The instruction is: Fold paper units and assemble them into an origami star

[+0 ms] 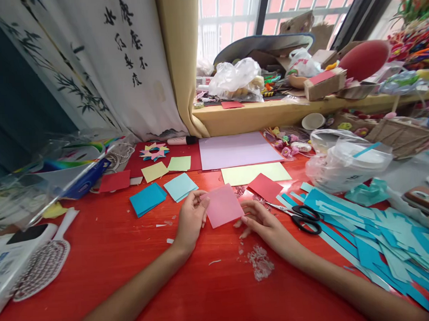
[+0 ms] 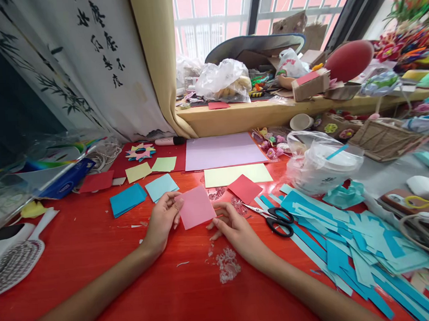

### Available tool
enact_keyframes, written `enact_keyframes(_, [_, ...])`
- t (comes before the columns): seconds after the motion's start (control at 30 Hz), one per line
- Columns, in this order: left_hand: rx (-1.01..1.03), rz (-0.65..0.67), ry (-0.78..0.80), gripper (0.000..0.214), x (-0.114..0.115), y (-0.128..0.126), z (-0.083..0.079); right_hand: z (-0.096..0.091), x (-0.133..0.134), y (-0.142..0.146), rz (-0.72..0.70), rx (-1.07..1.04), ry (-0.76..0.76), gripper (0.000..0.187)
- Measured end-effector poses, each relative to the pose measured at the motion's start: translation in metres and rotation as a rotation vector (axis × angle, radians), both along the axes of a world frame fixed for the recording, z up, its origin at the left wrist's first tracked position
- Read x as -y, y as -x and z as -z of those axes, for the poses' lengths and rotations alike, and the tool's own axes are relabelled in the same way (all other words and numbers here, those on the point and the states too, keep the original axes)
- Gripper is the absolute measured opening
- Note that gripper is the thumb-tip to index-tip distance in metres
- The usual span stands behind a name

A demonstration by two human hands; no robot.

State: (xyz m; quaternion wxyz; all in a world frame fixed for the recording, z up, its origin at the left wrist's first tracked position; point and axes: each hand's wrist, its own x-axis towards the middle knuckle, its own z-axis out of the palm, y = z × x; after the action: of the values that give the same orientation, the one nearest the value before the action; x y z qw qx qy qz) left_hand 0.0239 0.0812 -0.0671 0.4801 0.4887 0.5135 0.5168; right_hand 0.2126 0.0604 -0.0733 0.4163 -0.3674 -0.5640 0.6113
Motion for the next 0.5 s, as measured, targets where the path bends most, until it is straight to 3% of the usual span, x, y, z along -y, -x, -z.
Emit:
enact_keyframes(0.13, [0.056,-0.030,-0.009,0.024,-0.0076,0.0068,0.0023,0.0003,-0.0002,-0.0002,0.068,-0.009,0.002,0.028])
enact_keyframes(0.3, [0.020,0.000,-0.026,0.023,-0.0076,0.0077,0.0029,0.0010,-0.0013,-0.0005,0.024,-0.033,0.042,0.032])
enact_keyframes(0.4, [-0.104,0.049,-0.022,0.020,-0.0046,0.0050,0.0027,0.0003,-0.0014,-0.0010,-0.008,-0.039,0.050,0.033])
enact_keyframes(0.5, [-0.369,0.036,-0.065,0.015,-0.0018,0.0025,0.0016,-0.0003,-0.0011,-0.0013,-0.016,-0.016,0.043,0.031])
